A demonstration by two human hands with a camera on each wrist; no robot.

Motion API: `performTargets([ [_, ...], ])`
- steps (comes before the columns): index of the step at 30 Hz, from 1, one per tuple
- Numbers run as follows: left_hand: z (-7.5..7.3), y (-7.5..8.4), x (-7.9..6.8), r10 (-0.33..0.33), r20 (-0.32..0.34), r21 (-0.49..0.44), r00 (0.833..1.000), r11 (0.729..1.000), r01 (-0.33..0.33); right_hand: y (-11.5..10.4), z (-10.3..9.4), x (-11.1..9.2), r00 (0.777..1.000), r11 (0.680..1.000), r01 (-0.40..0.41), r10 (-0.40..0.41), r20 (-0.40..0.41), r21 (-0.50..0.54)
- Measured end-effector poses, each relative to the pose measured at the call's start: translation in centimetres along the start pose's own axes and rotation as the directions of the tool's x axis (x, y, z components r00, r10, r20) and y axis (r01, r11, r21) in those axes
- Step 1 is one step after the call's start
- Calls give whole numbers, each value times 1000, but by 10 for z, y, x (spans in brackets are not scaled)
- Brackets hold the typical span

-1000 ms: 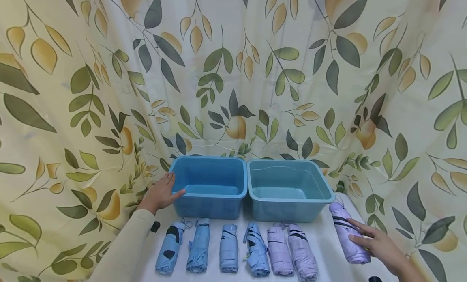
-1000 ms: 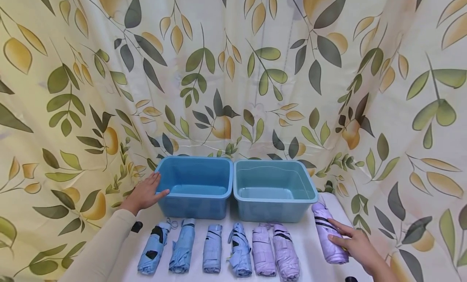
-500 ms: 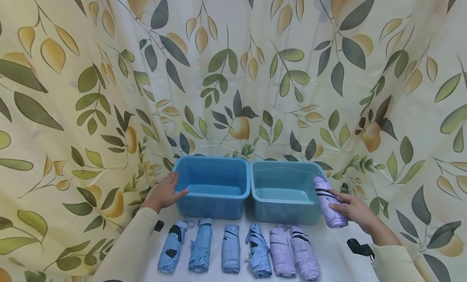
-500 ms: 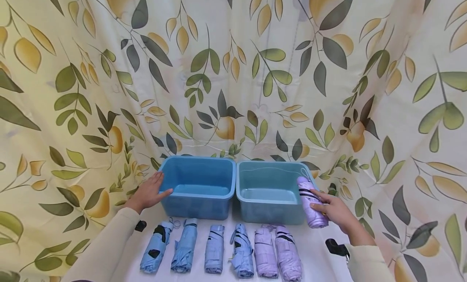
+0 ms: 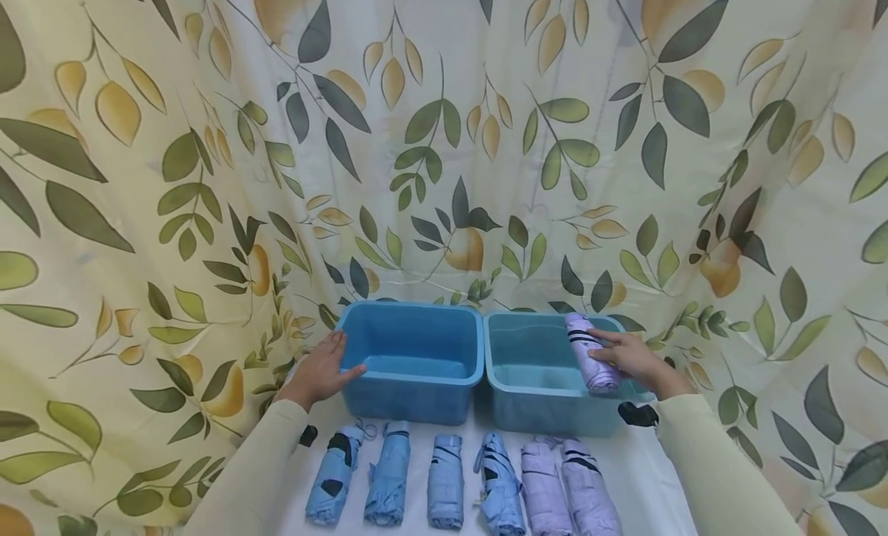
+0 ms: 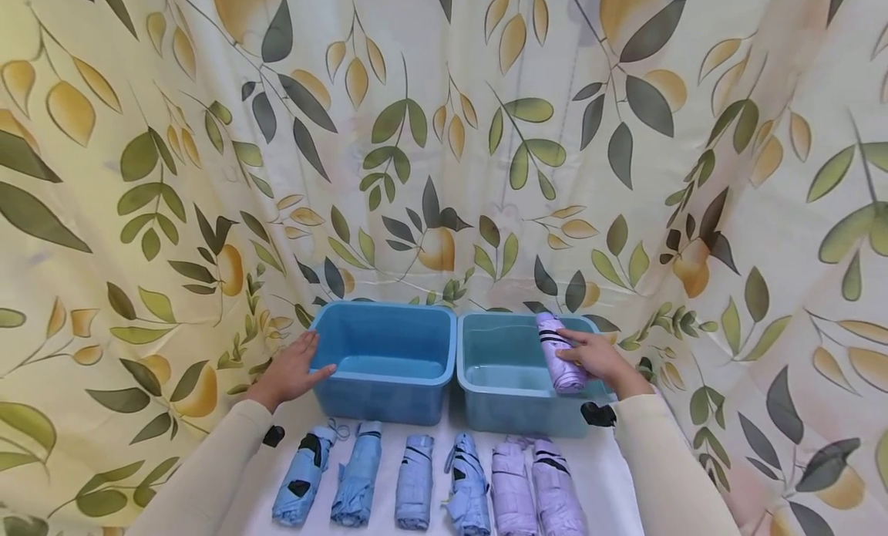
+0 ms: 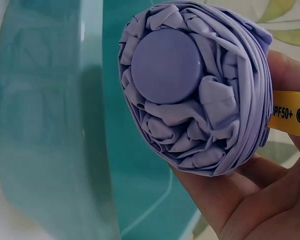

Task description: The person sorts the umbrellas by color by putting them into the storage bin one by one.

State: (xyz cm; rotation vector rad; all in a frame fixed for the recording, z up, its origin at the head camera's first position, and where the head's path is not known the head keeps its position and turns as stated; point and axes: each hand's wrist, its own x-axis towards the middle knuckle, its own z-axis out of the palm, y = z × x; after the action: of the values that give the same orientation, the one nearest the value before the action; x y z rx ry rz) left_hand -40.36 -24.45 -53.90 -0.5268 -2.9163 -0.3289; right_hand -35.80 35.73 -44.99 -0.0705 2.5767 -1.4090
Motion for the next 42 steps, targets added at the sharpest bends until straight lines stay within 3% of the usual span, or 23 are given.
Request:
performTargets([
  [8,1,4,0,-7,-19,4,1000,1000,7,5,21,40,998,997,-66,66,12,32],
  [17,7,2,-5,-8,-30,20,1000,1000,8,13,50,63,985,986,-159,155,80,50],
  [22,7,-1,-3,-13,-23,38,1000,999,14,15,57,75,979,982,-177,182,93,-62],
  [31,7,-1,0,3,-35,16,999,1000,-2,22,68,93,978,953,-69,124,169,-295],
  [42,5,1,0,-21,-25,26,999,999,22,16,72,96,969,914,-33,129,212,-405],
])
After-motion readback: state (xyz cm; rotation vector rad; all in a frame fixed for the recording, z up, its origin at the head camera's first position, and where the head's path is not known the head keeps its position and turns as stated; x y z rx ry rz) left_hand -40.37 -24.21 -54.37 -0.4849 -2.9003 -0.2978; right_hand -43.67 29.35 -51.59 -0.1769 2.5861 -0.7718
